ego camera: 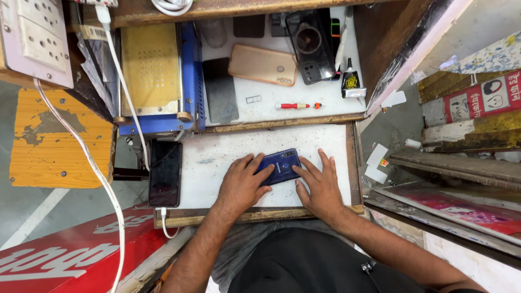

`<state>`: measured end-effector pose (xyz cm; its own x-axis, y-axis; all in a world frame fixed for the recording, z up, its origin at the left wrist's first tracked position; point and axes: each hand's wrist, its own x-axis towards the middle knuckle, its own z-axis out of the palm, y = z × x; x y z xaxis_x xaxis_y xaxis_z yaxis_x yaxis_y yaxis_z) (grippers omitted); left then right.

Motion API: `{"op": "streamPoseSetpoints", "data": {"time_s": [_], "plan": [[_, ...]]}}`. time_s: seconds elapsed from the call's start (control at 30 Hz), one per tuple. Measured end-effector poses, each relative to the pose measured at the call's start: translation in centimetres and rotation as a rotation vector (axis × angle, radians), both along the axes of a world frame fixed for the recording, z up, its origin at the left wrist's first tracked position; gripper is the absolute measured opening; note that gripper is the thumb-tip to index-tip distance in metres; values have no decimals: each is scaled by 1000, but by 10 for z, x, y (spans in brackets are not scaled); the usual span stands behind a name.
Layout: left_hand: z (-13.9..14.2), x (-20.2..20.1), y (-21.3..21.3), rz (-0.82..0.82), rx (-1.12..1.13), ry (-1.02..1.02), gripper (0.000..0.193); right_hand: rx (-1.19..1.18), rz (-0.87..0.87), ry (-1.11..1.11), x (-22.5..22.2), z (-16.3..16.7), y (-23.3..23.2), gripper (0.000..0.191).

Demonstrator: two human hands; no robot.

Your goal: The person cleans the back of a black smartphone with a cloth, then places it on the workbench. They pick up a blue smartphone, wipe its screen, and wrap colorful rubber bands around it to hold the casing together. The person adjusts the bands and sets the phone down.

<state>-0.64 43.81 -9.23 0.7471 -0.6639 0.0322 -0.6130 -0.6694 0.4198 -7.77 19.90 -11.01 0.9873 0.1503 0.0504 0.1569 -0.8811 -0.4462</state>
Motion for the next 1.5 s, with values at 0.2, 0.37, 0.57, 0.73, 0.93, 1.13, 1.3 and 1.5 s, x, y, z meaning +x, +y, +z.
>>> {"op": "streamPoseSetpoints", "data": {"time_s": [0.2, 0.37, 0.57, 0.73, 0.93, 1.13, 1.3, 1.5], "plan": [[-2, -5, 6, -11, -5, -23, 64, -52, -15, -11, -6, -2, 8, 45], [-3, -12, 8, -15, 30, -15, 63, -67, -20, -51, -15, -5, 16, 43], [1, -23, 10, -23, 64, -7, 63, -86, -21, -123, -30, -11, 22, 40], [5, -34, 12, -12, 56, -13, 63, -88, -21, -158, -38, -5, 25, 36], [6, -33, 11, 14, 31, -8, 63, -76, -18, -57, -17, 16, 21, 25], [2, -24, 10, 20, 28, 35, 64, -231, 96, 138, 16, 36, 16, 26], [-4, -20, 12, 15, 16, 18, 64, -273, 103, 167, 23, 41, 23, 33], [-9, -21, 12, 11, 36, 5, 59, -345, 121, 230, 26, 40, 29, 38]]}}
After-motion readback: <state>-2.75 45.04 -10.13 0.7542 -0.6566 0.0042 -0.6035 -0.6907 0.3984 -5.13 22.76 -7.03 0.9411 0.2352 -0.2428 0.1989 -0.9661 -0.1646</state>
